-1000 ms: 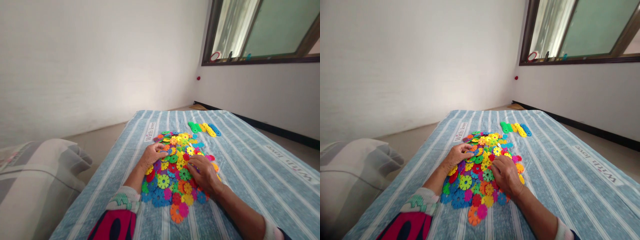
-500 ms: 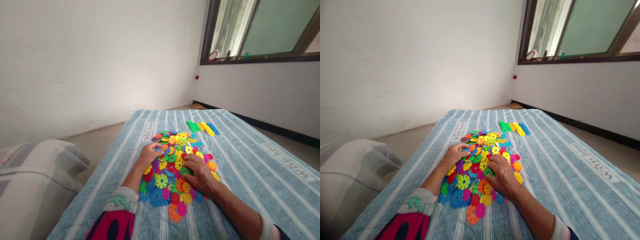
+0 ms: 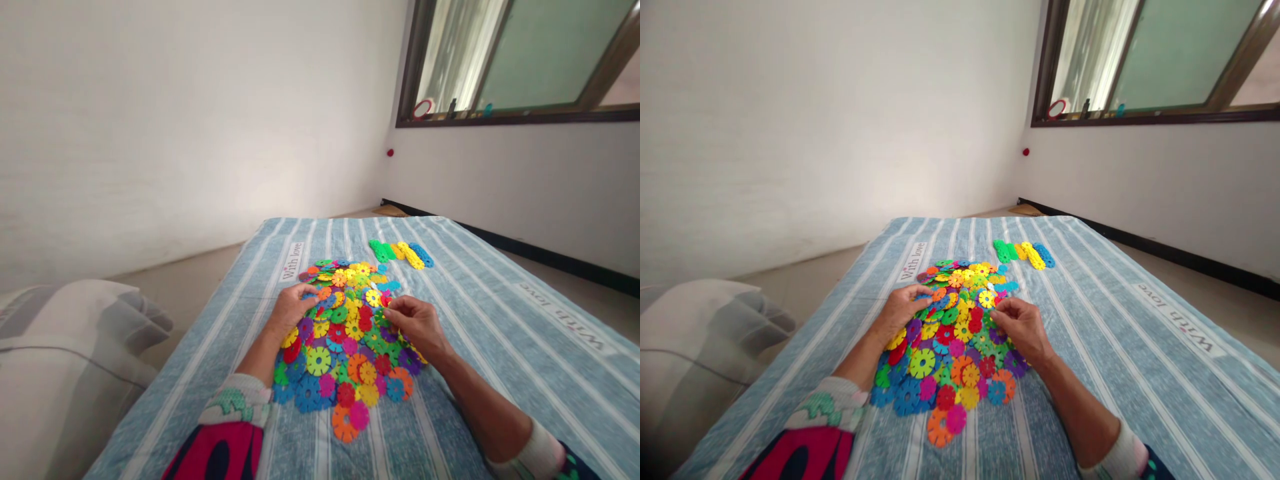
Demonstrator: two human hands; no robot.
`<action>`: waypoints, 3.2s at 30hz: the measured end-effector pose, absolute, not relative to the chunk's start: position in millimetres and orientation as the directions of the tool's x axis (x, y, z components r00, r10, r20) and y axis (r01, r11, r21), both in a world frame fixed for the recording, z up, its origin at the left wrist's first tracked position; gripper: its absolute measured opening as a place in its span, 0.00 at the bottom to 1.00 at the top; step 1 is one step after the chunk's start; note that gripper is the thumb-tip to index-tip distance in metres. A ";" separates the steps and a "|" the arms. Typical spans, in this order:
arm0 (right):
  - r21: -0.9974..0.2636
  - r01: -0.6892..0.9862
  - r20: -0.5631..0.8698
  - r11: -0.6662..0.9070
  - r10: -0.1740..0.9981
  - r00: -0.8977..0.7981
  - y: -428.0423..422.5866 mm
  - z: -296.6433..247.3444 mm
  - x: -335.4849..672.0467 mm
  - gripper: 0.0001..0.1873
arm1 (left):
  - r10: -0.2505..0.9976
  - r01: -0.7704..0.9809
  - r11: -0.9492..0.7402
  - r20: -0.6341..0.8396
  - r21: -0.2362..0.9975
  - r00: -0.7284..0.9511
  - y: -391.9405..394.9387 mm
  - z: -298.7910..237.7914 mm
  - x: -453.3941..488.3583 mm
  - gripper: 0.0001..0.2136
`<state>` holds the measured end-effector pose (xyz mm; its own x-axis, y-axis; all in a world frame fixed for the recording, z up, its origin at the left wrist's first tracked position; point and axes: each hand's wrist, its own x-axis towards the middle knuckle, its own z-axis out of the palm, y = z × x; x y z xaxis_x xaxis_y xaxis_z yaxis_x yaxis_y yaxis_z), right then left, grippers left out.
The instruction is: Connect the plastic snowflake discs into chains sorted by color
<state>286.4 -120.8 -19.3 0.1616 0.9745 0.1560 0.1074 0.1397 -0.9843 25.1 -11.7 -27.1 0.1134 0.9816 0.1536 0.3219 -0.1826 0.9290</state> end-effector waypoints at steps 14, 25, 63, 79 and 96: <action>-0.722 0.636 0.209 0.273 0.962 -0.176 -127.7 -17.0 283.6 0.06 | 0.978 0.328 -0.203 0.176 0.923 0.111 -15.7 -20.4 26.3 0.13; -0.344 0.914 0.088 0.217 0.976 -0.199 -136.3 2.7 274.8 0.08 | 0.981 0.334 -0.186 0.158 0.924 0.108 -13.1 -22.6 25.6 0.13; -0.515 0.852 0.028 0.089 0.996 -0.087 -128.1 3.8 266.3 0.06 | 0.989 0.400 -0.147 0.131 0.905 0.069 -23.0 -8.9 29.1 0.15; -0.813 0.575 0.038 0.091 0.994 -0.104 -129.0 1.3 268.2 0.06 | 0.985 0.373 -0.172 0.152 0.912 0.083 -16.7 -16.7 27.8 0.15; -0.531 0.729 0.305 0.432 0.900 -0.311 -131.0 -3.7 261.4 0.07 | 0.989 0.423 -0.150 0.130 0.894 0.076 -16.2 -7.7 25.6 0.16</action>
<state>261.4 -131.0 -3.7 -0.3109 0.9002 0.3050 0.7294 0.4317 -0.5306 25.6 -16.2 -7.7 0.0763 0.9886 0.1298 0.4226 -0.1500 0.8938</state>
